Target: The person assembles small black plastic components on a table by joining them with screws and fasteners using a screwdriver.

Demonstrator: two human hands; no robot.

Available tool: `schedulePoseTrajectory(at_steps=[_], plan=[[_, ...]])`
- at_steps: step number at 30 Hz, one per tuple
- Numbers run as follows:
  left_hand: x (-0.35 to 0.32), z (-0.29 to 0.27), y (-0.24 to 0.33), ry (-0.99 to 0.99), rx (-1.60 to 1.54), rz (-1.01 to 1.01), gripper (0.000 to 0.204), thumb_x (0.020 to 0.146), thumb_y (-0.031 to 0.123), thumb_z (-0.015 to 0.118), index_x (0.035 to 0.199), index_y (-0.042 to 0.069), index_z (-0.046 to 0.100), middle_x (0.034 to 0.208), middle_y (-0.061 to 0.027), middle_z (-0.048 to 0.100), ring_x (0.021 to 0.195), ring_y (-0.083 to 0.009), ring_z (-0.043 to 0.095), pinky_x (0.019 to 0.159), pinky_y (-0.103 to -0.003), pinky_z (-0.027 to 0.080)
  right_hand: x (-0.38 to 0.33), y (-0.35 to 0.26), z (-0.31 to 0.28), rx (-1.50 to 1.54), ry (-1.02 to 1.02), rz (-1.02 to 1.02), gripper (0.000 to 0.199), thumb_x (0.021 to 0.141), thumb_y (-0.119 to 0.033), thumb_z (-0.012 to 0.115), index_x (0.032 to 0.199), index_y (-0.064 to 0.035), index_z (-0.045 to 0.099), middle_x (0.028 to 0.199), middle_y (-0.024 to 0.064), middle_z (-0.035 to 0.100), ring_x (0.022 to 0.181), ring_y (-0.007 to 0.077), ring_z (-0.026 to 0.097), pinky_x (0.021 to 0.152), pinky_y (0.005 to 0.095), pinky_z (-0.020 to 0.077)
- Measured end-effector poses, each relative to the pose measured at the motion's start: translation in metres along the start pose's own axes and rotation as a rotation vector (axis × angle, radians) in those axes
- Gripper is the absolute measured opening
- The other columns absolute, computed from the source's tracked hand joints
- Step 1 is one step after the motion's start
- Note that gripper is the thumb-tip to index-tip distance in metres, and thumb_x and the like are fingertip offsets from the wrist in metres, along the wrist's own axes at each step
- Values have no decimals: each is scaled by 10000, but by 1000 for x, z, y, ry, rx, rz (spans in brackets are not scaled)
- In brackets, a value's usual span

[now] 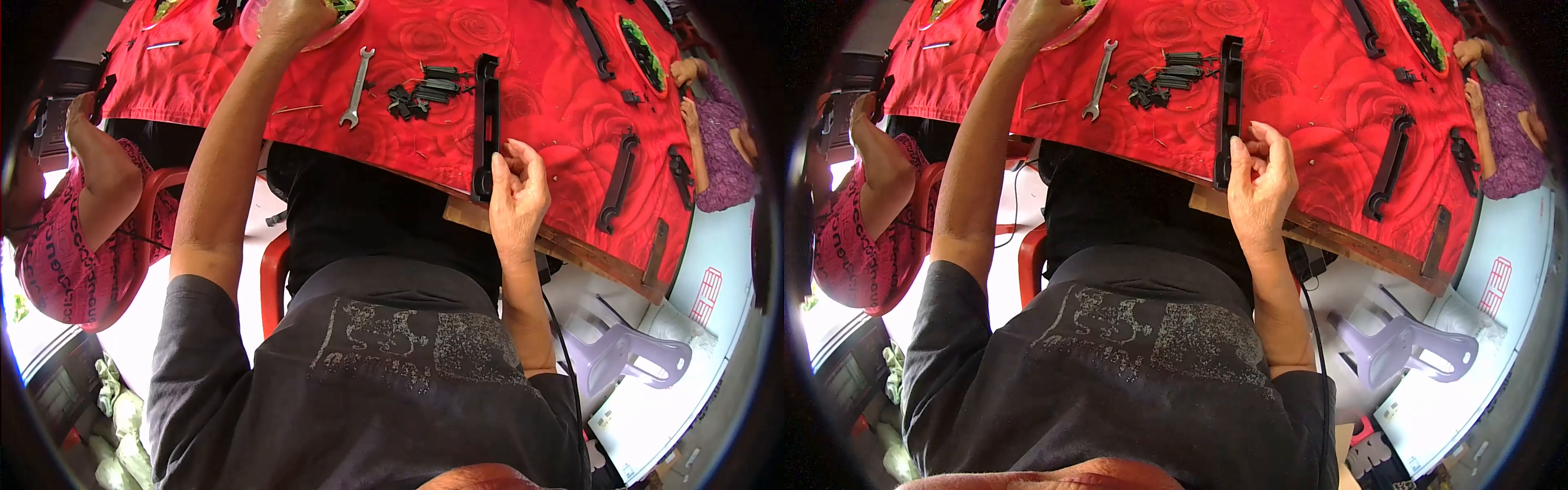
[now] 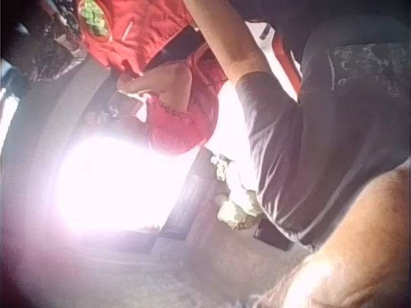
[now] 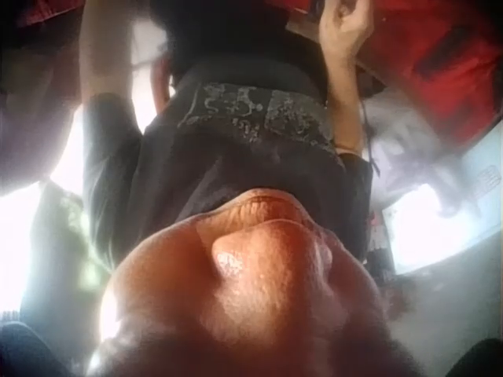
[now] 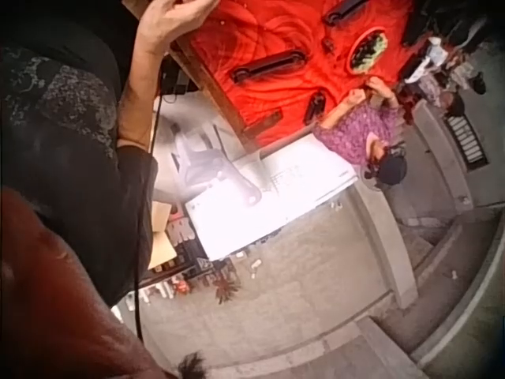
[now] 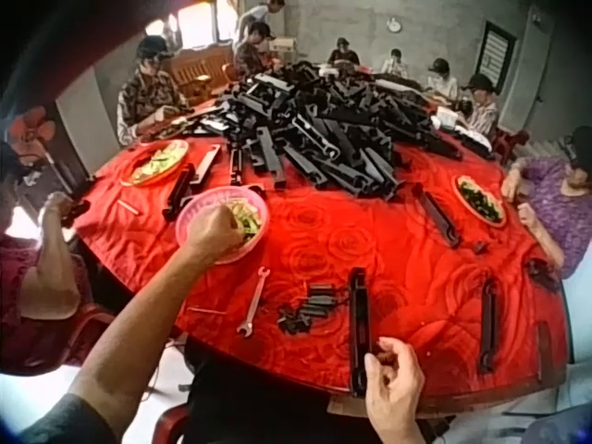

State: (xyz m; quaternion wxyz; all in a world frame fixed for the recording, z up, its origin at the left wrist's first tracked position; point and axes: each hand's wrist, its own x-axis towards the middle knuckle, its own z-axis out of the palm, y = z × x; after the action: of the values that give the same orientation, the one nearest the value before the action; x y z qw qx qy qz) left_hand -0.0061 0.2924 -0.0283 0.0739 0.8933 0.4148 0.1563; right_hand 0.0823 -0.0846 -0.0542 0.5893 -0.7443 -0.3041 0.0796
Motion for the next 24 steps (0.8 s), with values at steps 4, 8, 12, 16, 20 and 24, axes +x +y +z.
schedulePoseTrajectory(at_steps=[4, 8, 12, 16, 20, 24], plan=[[-1, 1, 5, -17, -19, -15, 222, 699, 238, 677, 704, 19, 718, 716, -217, 673, 680, -344, 689, 619, -460, 529, 8, -5, 5, -123, -3, -34, 303, 885, -98, 724, 1140, 29, 622, 1001, 110, 614, 825, 163, 613, 676, 277, 516], [-3, -7, 5, -14, -162, -47, 239, 711, 230, 676, 709, -7, 699, 666, -209, 652, 617, -306, 663, 582, -420, 517, 11, -8, 7, -254, -46, -64, 397, 865, -135, 741, 1197, 45, 617, 1068, 163, 617, 937, 272, 621, 789, 357, 522], [-43, -42, 56, 243, -554, 243, 168, 791, 116, 639, 828, -37, 698, 705, -199, 659, 604, -245, 642, 591, -381, 509, 10, -9, 8, -311, -71, -111, 405, 870, -126, 728, 1212, 54, 607, 1103, 207, 625, 1033, 348, 629, 889, 401, 509], [-85, -23, 99, -109, -788, 194, 233, 864, 121, 640, 1044, -13, 700, 744, -141, 692, 626, -163, 650, 600, -306, 523, 10, -12, 13, -241, -62, -76, 396, 869, -93, 698, 1220, 61, 598, 1099, 210, 640, 1001, 337, 646, 895, 393, 512], [-117, -13, 132, -339, -914, 215, 273, 919, 94, 634, 1173, -4, 663, 789, -18, 659, 689, -43, 572, 603, -228, 487, 7, -5, 22, -103, -51, -21, 453, 859, -76, 673, 1278, 54, 559, 1112, 204, 647, 1011, 322, 653, 902, 390, 516], [-128, 5, 148, -256, -899, 217, 264, 887, 75, 666, 1136, -11, 674, 791, -35, 678, 675, -69, 598, 607, -243, 500, 7, 1, 21, -135, -59, -49, 481, 854, -54, 659, 1312, 31, 542, 1110, 190, 652, 1030, 300, 650, 899, 398, 518]])
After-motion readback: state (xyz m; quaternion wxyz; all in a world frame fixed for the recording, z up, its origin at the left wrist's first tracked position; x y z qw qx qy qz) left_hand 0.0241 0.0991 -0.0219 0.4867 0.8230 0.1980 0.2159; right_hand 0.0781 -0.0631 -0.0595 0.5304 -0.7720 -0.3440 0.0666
